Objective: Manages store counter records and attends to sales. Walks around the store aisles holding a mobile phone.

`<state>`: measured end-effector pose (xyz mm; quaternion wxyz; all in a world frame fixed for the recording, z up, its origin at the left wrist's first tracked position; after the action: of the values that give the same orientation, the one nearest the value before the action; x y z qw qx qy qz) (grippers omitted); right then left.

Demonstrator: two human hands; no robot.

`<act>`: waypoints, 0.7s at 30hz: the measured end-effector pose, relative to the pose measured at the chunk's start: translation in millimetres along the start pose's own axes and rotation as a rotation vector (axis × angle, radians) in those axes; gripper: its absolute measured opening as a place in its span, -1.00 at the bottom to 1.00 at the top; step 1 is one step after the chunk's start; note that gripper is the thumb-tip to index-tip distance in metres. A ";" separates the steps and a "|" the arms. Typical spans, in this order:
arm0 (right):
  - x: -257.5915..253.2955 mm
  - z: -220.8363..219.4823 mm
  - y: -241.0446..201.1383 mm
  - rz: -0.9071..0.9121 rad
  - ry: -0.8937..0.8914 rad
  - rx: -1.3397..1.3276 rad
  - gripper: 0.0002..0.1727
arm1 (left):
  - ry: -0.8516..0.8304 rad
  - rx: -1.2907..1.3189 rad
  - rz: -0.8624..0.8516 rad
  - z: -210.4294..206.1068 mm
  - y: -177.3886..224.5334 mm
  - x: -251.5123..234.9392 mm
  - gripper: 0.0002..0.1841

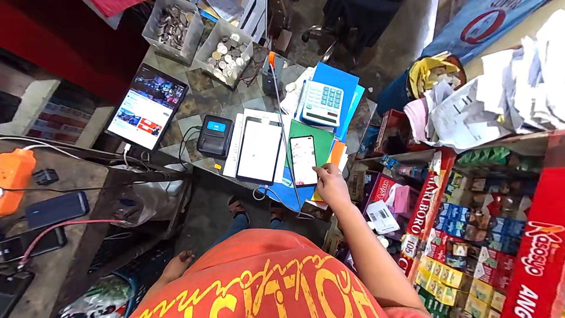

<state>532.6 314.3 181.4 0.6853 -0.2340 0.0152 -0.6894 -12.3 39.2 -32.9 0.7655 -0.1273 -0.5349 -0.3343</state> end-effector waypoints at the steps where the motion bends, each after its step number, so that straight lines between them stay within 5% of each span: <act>1: -1.1 -0.1 -1.4 0.012 0.012 0.007 -0.51 | -0.008 -0.015 0.008 0.1 -2.2 0.5 -0.59; 6: -14.8 -1.5 -10.4 0.030 -0.010 0.040 -0.54 | 0.009 0.001 0.010 -4.1 -11.3 -7.2 -0.60; 12: -56.8 15.3 -6.3 -0.119 0.030 0.097 -0.24 | 0.010 -0.013 -0.055 2.4 16.8 1.8 -0.57; 16: -52.3 21.0 -6.2 -0.112 0.025 0.049 -0.28 | -0.015 0.042 -0.049 14.7 47.9 25.8 -0.57; 21: -40.7 2.7 -4.5 -0.057 -0.013 0.038 -0.35 | 0.000 0.007 -0.058 -8.6 8.5 -9.7 -0.57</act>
<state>527.3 354.2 173.0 0.6697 -0.2257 -0.0091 -0.7075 -2.5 44.4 -43.6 0.7558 -0.1090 -0.5398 -0.3542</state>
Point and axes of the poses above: each hand's wrist, its own x-axis away from the middle knuckle, its own z-axis out of the back of the hand, y = z × x, the point moved 3 cm from there along -x, towards the middle knuckle, and after that the axes turned 3 degrees about x, right-handed, at the moved point
